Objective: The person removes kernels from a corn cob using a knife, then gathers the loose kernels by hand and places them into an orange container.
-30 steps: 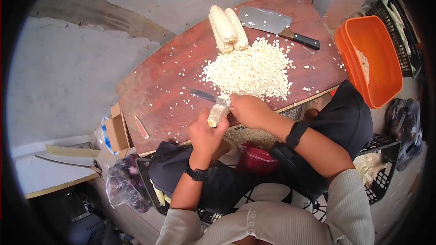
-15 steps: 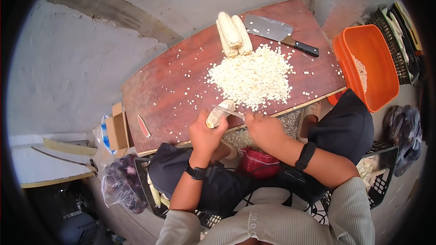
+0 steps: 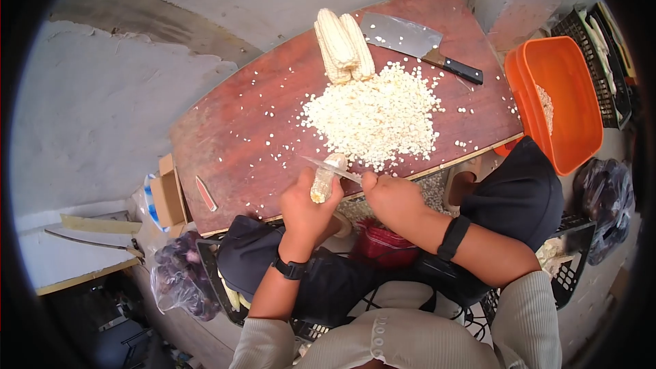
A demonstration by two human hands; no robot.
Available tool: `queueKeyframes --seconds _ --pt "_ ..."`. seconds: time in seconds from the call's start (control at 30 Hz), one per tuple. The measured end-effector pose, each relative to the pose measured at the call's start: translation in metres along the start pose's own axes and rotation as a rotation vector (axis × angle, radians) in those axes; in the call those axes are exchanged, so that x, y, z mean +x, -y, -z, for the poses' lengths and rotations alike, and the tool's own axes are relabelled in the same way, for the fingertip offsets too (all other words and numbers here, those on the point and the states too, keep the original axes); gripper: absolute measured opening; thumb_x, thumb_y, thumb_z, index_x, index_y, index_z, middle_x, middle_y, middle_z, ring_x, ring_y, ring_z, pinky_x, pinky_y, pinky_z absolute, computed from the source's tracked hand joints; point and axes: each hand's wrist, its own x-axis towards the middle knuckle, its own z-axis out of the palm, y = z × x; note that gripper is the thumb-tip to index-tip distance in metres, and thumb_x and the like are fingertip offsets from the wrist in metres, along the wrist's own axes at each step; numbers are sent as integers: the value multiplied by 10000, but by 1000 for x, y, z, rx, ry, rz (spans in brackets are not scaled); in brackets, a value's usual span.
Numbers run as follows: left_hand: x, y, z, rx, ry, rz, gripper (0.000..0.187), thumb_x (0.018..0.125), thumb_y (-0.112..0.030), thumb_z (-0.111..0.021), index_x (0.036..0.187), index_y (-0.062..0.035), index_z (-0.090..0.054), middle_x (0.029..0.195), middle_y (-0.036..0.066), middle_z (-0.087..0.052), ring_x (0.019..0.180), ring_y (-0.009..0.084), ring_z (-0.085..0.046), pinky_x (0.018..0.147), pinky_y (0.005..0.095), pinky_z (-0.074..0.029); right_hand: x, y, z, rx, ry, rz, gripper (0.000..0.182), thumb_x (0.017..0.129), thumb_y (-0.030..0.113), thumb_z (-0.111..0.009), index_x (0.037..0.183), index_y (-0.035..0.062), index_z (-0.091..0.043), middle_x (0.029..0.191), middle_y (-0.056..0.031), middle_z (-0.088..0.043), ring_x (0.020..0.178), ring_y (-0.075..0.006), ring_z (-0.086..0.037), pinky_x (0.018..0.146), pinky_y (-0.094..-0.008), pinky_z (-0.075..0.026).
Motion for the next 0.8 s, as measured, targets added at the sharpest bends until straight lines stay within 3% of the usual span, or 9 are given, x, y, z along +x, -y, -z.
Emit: queueKeyframes --seconds 0.1,0.2,0.23,0.33,0.53,0.63,0.8 --pt "2 2 -2 4 15 -77 272 727 -218 -751 771 -36 -553 638 172 -604 595 348 -624 537 406 -496 11 -1 -5 25 -8 17 102 834 92 -520 896 11 -523 724 -166 -628 707 -330 -671 571 -430 -537" --pt "-8 -13 -8 148 156 -293 278 697 -211 -762 777 -45 -554 625 165 -594 554 340 -610 517 392 -484 36 -11 -32 84 -149 -9 106 827 84 -531 881 -4 -506 696 -172 -630 633 -344 -654 529 -437 -524" --pt "-18 -18 -14 155 141 -392 297 677 -224 -765 764 -56 -537 600 156 -563 524 335 -586 503 409 -475 52 -38 -48 146 -56 33 120 842 104 -524 901 1 -513 721 -198 -642 655 -359 -656 559 -452 -524" --pt "-18 -14 -12 111 80 -245 283 717 -222 -750 769 -41 -540 607 151 -567 553 327 -606 514 406 -486 62 -39 -32 88 101 -19 132 835 117 -531 910 10 -518 723 -207 -647 681 -367 -659 581 -453 -520" --pt "-18 9 -1 -102 34 -28 236 753 -179 -752 768 -11 -585 647 151 -606 573 189 -611 574 305 -488 52 -38 -23 206 13 -56 179 879 163 -533 914 -13 -525 772 -228 -651 764 -405 -649 666 -488 -502" --pt "-19 19 2 -203 -33 11 240 753 -192 -744 802 -6 -600 687 183 -633 606 315 -643 567 358 -498 44 -33 -10 280 -20 -99 227 929 219 -510 923 -6 -484 759 -226 -634 731 -422 -623 656 -503 -483" --pt "-25 27 9 -200 -74 139 235 754 -185 -747 823 -6 -611 724 180 -658 652 288 -670 604 347 -511 17 -13 -2 162 -134 18 205 937 216 -508 919 14 -483 727 -193 -622 685 -393 -628 609 -480 -494"
